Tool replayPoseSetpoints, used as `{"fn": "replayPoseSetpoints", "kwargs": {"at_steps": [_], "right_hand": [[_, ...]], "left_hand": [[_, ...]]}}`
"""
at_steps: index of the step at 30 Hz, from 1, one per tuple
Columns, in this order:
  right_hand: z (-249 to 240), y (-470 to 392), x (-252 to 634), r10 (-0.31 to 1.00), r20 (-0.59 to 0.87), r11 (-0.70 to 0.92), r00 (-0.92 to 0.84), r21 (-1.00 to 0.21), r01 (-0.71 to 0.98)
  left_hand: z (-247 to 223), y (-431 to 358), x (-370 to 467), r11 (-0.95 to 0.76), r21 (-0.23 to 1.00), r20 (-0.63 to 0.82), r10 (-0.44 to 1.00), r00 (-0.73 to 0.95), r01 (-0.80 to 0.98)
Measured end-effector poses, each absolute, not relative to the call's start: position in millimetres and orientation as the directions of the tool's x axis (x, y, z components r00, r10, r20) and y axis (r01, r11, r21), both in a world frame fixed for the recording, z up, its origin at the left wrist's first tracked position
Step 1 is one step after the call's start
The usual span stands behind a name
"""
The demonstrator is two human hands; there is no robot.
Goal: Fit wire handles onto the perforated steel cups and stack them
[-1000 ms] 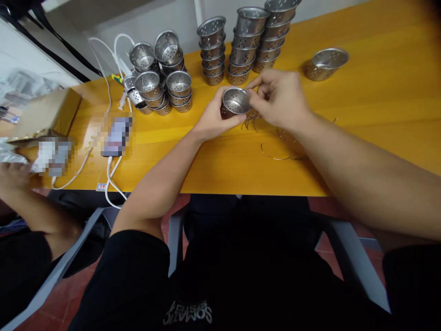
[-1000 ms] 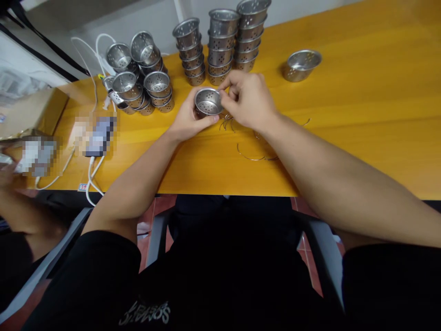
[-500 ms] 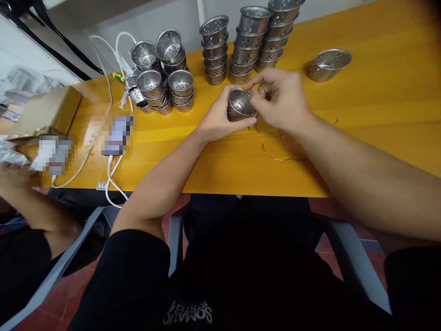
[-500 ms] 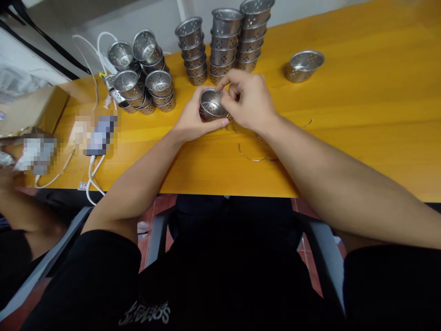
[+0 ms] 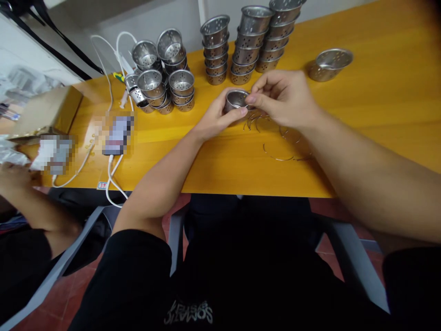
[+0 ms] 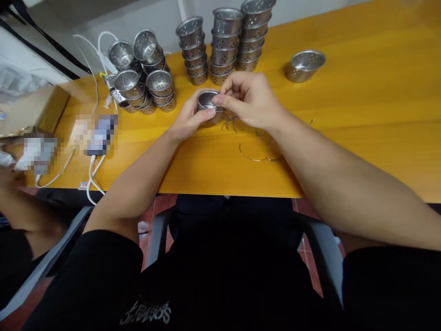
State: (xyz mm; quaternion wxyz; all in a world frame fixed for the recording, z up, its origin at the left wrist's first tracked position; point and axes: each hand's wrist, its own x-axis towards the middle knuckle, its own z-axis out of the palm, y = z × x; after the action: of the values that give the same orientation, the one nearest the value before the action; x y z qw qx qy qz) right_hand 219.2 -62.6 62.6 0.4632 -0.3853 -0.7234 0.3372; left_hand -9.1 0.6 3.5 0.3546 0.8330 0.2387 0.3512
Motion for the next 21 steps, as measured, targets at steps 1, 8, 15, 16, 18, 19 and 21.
{"fn": "replayPoseSetpoints", "kwargs": {"at_steps": [1, 8, 15, 16, 18, 19, 21], "right_hand": [[61.3, -62.0, 217.5, 0.869, 0.416, 0.477, -0.269, -0.849, 0.229], [60.6, -60.9, 215.3, 0.863, 0.414, 0.477, -0.289, -0.857, 0.197], [60.0, -61.1, 216.3, 0.884, 0.366, 0.427, -0.289, -0.886, 0.183], [59.3, -60.7, 216.5, 0.888, 0.36, 0.42, -0.287, -0.889, 0.183], [58.4, -60.1, 217.0, 0.886, 0.364, 0.425, -0.287, -0.886, 0.187], [58.2, -60.1, 217.3, 0.881, 0.372, 0.433, -0.291, -0.882, 0.184], [58.4, -60.4, 217.8, 0.869, 0.393, 0.456, -0.301, -0.872, 0.176]], "left_hand": [[2.4, 0.8, -8.5, -0.634, 0.759, 0.416, 0.647, 0.639, 0.148], [-1.4, 1.9, -6.3, -0.675, 0.707, 0.429, 0.645, 0.632, 0.209], [-4.1, 6.0, -7.5, -0.718, 0.662, 0.465, 0.619, 0.633, 0.216], [-4.3, 6.1, -7.4, -0.722, 0.657, 0.469, 0.616, 0.632, 0.216], [-4.2, 5.7, -7.2, -0.726, 0.651, 0.472, 0.615, 0.631, 0.221], [-4.2, 5.4, -7.1, -0.726, 0.65, 0.47, 0.616, 0.632, 0.223], [-4.5, 4.9, -7.1, -0.721, 0.657, 0.468, 0.619, 0.63, 0.22]]}}
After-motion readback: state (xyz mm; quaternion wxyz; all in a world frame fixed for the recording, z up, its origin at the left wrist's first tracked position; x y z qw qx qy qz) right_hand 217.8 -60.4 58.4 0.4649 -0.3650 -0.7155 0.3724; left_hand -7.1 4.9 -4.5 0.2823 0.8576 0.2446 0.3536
